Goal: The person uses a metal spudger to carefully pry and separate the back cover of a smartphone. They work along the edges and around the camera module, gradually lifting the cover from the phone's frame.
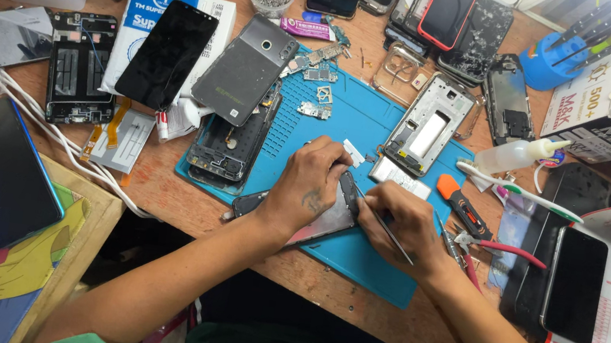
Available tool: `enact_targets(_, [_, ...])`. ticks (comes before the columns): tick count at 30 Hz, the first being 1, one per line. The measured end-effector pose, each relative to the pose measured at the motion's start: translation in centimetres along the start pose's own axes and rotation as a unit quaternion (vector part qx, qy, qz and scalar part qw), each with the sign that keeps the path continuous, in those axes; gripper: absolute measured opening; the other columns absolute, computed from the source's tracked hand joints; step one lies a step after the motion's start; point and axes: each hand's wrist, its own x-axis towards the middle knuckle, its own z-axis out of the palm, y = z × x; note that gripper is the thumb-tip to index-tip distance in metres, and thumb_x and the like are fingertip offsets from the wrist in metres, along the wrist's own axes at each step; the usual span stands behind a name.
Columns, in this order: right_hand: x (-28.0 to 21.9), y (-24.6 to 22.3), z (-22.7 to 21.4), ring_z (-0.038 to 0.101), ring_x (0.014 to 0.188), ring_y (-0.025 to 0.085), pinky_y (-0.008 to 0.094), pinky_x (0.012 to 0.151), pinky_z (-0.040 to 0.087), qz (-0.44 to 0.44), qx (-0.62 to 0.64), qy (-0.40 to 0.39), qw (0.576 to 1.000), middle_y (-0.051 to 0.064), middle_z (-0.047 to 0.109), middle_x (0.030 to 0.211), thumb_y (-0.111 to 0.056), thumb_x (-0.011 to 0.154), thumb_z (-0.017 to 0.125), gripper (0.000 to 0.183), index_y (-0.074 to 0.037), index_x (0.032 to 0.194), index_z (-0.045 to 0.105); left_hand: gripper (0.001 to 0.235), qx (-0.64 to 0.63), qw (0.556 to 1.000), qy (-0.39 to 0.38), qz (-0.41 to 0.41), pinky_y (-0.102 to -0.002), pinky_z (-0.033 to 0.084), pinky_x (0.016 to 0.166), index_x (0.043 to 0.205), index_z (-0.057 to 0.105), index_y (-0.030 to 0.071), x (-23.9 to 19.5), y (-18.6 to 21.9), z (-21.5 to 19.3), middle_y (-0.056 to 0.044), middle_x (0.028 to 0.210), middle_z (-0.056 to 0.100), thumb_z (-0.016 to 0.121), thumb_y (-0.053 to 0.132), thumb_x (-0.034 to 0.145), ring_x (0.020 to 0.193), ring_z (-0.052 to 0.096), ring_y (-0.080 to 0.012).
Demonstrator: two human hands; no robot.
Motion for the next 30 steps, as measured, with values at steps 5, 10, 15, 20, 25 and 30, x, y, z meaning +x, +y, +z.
enact_targets(5, [-4.2,-1.2,-0.7,0.064,0.057,0.016,0.03,0.052,0.05,-0.017,-0.006,0.005,1.0,0.01,0.066,0.072,-0.004,0.086,0.072,0.016,-0.001,0.079,0.058,0.009,0.005,1.0,-0.001,0.004,-0.044,0.054,0.081,0.097,0.068,-0.001,-0.3,-0.2,0.2,-0.018,0.097,0.068,0.063,0.003,0.092,0.093,0.068,-0.0376])
enact_targets(10, [-5.1,-1.0,-0.1,0.065,0.057,0.017,0.03,0.051,0.05,-0.02,-0.018,0.035,0.999,0.011,0.066,0.073,-0.003,0.086,0.073,0.015,0.001,0.082,0.06,0.009,0.003,1.0,0.002,0.015,-0.044,0.054,0.08,0.097,0.068,-0.002,-0.1,-0.2,0.2,-0.019,0.096,0.068,0.062,0.001,0.091,0.092,0.068,-0.0372])
enact_targets(15, [-3.0,-0.2,-0.3,0.064,0.053,0.015,0.029,0.048,0.049,-0.001,-0.03,0.001,1.0,0.008,0.065,0.065,-0.005,0.087,0.074,0.013,0.0,0.083,0.063,0.009,-0.006,1.0,0.0,0.007,-0.044,0.054,0.078,0.097,0.067,-0.002,0.0,0.1,-0.1,-0.019,0.095,0.068,0.061,0.002,0.092,0.09,0.068,-0.0369])
enact_targets(20, [-1.6,0.0,-0.3,0.061,0.055,0.01,0.027,0.05,0.049,0.039,0.026,-0.006,0.999,0.006,0.066,0.067,-0.006,0.09,0.073,0.012,0.001,0.089,0.064,0.008,0.001,1.0,-0.002,-0.017,-0.046,0.053,0.077,0.096,0.065,-0.002,0.0,0.5,-0.2,-0.019,0.095,0.068,0.06,0.004,0.095,0.089,0.067,-0.0381])
enact_targets(25, [-2.0,0.2,-0.4,0.06,0.059,0.006,0.024,0.051,0.049,0.03,0.068,-0.001,0.997,0.003,0.067,0.07,-0.007,0.092,0.071,0.01,0.001,0.094,0.065,0.008,0.002,1.0,-0.002,-0.015,-0.045,0.053,0.076,0.096,0.065,-0.001,0.0,0.4,-0.1,-0.018,0.095,0.069,0.06,0.004,0.095,0.088,0.067,-0.0373])
enact_targets(30, [-2.3,0.9,-0.4,0.061,0.058,0.006,0.023,0.05,0.049,0.055,0.071,-0.013,0.996,0.003,0.069,0.07,-0.007,0.09,0.072,0.01,0.001,0.094,0.067,0.008,-0.028,0.999,0.024,0.0,-0.042,0.054,0.074,0.097,0.067,-0.002,0.1,0.0,-0.3,-0.017,0.093,0.069,0.061,0.003,0.094,0.085,0.069,-0.0354])
